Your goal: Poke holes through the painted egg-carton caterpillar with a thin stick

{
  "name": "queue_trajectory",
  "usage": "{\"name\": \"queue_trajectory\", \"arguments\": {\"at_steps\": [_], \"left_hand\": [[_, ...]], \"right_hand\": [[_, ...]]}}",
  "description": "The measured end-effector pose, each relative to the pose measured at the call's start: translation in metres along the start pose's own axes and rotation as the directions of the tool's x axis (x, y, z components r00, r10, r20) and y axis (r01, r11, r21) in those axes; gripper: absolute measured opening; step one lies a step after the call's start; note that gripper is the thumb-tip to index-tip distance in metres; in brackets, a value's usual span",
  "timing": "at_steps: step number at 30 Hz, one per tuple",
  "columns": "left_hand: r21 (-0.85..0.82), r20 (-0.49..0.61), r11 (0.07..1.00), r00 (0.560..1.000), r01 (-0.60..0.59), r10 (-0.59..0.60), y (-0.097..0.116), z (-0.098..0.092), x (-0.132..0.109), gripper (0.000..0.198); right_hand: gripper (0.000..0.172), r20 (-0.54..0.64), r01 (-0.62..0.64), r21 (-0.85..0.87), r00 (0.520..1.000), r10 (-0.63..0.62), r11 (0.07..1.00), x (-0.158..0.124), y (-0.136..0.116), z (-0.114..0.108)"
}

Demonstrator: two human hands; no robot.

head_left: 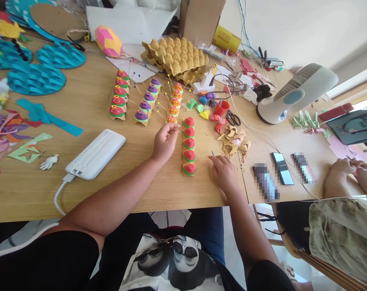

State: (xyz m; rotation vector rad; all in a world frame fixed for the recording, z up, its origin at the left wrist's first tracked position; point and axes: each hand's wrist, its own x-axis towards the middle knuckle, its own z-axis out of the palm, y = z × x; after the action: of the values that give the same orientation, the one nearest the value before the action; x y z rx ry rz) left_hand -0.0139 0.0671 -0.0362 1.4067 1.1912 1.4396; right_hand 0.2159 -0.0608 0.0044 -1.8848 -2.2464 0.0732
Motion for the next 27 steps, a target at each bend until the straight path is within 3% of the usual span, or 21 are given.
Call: {"name": "queue_trajectory", "arguments": {"at_steps": [5, 8, 12, 15, 20, 24, 27], "left_hand": [[-0.015, 0.019, 1.0, 1.0, 0.002, -0.001, 0.001, 0.0, -0.002, 0.019], [-0.01, 0.018, 1.0, 1.0, 0.008, -0.008, 0.003, 0.001, -0.002, 0.019], [0.003, 0.027, 1.0, 0.999, 0.026, -0.026, 0.006, 0.002, -0.003, 0.018], [-0.001, 0.029, 1.0, 0.999, 0.024, -0.024, 0.006, 0.003, -0.003, 0.018], [0.012, 0.042, 1.0, 0.999, 0.009, -0.01, 0.007, 0.003, -0.005, 0.017], [0.035, 0.059, 0.999, 0.998, 0.002, -0.004, 0.009, 0.002, -0.007, 0.016], [0.044, 0.071, 0.999, 0.997, -0.003, 0.0, 0.011, 0.002, -0.007, 0.016]], "right_hand": [[0.037, -0.116, -0.073, -0.153, 0.992, 0.056, 0.986, 0.009, 0.002, 0.004], [0.036, -0.195, -0.15, -0.067, 0.972, 0.134, 0.986, 0.005, 0.013, -0.005], [0.041, -0.185, -0.327, -0.009, 0.929, 0.32, 0.945, 0.009, 0.029, -0.013], [0.036, -0.212, -0.262, 0.037, 0.941, 0.264, 0.964, 0.022, 0.034, -0.016], [0.039, -0.064, -0.277, -0.037, 0.959, 0.275, 0.96, 0.053, 0.031, -0.018], [0.045, -0.029, -0.252, -0.114, 0.968, 0.25, 0.961, 0.085, 0.032, -0.018], [0.032, -0.127, -0.192, -0.13, 0.976, 0.176, 0.973, 0.116, 0.042, -0.016]]}}
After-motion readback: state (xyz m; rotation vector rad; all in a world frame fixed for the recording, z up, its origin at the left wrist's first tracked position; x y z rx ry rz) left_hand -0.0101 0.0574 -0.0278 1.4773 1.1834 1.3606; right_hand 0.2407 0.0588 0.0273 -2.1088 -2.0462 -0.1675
